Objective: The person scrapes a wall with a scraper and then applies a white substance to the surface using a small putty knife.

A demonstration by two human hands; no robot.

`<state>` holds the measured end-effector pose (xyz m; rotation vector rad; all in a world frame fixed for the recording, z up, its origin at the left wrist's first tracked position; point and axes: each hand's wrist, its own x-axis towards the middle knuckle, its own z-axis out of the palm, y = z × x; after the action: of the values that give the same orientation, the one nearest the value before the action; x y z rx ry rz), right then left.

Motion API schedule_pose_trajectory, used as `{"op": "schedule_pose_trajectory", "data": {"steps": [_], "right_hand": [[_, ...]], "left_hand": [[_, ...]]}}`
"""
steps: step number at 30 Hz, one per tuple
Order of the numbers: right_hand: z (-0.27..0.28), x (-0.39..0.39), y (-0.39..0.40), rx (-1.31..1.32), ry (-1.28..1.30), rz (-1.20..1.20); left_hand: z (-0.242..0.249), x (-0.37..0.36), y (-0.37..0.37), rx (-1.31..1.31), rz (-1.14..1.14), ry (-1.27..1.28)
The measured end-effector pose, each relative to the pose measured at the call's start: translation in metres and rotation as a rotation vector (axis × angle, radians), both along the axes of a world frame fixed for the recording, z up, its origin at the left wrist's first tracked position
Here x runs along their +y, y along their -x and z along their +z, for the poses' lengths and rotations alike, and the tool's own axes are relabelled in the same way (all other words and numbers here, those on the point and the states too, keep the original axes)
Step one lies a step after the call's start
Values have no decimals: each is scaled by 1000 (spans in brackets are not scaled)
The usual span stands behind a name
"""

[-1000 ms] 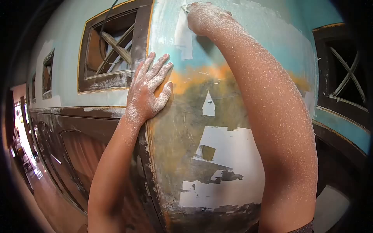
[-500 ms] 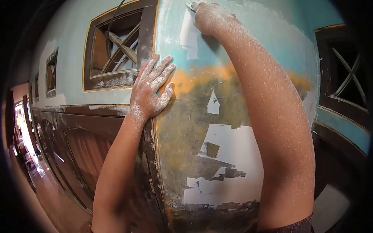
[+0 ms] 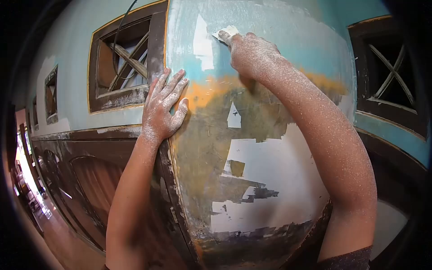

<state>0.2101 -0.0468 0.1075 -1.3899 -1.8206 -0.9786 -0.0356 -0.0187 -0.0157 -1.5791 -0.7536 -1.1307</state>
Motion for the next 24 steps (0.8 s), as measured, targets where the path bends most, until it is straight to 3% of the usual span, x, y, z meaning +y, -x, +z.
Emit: {"op": "schedule_pose_trajectory", "data": {"steps": [19,21,24], "right_hand": [[55,17,50,59,-137,17],[56,23,55,72,-361,125],[85,46,47,68,-314,163]], "left_hand": [[0,2,2,5,-4,-19],[1,2,4,3,-7,-19],[0,4,3,11,-14,-20]]}}
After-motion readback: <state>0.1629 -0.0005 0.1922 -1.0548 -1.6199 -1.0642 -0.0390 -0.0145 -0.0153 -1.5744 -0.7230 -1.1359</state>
